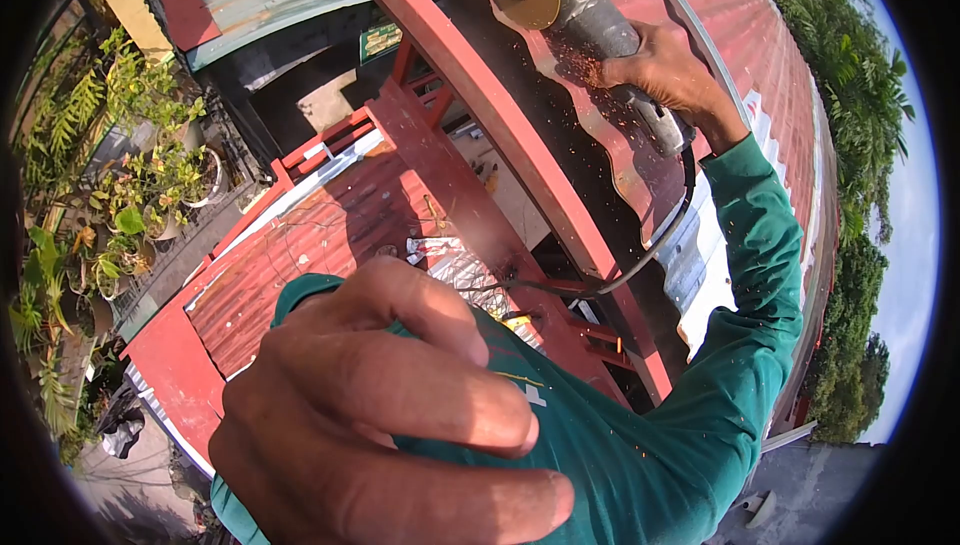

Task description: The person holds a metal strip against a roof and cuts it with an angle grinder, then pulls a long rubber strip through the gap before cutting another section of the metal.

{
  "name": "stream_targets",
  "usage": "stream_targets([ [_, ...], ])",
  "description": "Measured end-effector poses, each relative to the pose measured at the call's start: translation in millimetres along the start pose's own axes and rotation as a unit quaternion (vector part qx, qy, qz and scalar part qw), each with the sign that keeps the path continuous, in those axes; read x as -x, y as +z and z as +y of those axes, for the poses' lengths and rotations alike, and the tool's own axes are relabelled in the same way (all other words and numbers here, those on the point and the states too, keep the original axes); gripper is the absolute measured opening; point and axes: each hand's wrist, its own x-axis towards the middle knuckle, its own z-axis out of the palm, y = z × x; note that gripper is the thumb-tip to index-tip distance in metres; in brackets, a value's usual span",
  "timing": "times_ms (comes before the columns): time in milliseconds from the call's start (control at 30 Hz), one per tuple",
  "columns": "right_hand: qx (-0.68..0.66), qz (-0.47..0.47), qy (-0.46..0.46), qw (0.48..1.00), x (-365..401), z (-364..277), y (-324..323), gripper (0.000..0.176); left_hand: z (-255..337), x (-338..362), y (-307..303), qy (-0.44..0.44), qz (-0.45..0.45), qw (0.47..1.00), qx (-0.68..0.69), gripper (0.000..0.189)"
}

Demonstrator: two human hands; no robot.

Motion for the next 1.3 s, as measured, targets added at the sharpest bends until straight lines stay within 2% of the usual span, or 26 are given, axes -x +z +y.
stream_targets([
  [267, -0.005, 0.014, 0.014, 1.0, 4, -4, 0, 0.053, -3, -1, -2, 0.003, -0.002, 1.0, 0.004, 0.012],
  [367, -0.009, -0.01, 0.026, 1.0, 3, -3, -1, 0.052, -4, -1, -2, 0.005, -0.005, 1.0, 0.004, 0.012],
  [433, -0.013, -0.012, -0.009, 1.0, -1, 6, -2, 0.051, -4, -1, -2, 0.006, -0.006, 1.0, 0.005, 0.012],
  [567, -0.004, 0.011, -0.008, 1.0, 5, -2, 0, 0.05, -4, -1, -1, 0.007, -0.005, 1.0, 0.003, 0.013],
  [1067, 0.015, -0.011, 0.001, 1.0, 9, -2, -3, 0.059, -6, 0, 0, 0.021, 0.002, 1.0, -0.005, 0.014],
  [1167, 0.021, -0.018, 0.036, 0.999, 13, -6, -2, 0.058, -6, 0, 1, 0.022, 0.002, 1.0, -0.004, 0.014],
  [1267, 0.009, 0.001, 0.006, 1.0, 14, -1, -3, 0.056, -7, 0, 1, 0.024, 0.001, 1.0, -0.003, 0.015],
  [1300, 0.028, -0.015, 0.03, 0.999, 12, 3, -7, 0.061, -8, -1, 1, 0.025, 0.0, 1.0, -0.002, 0.015],
])
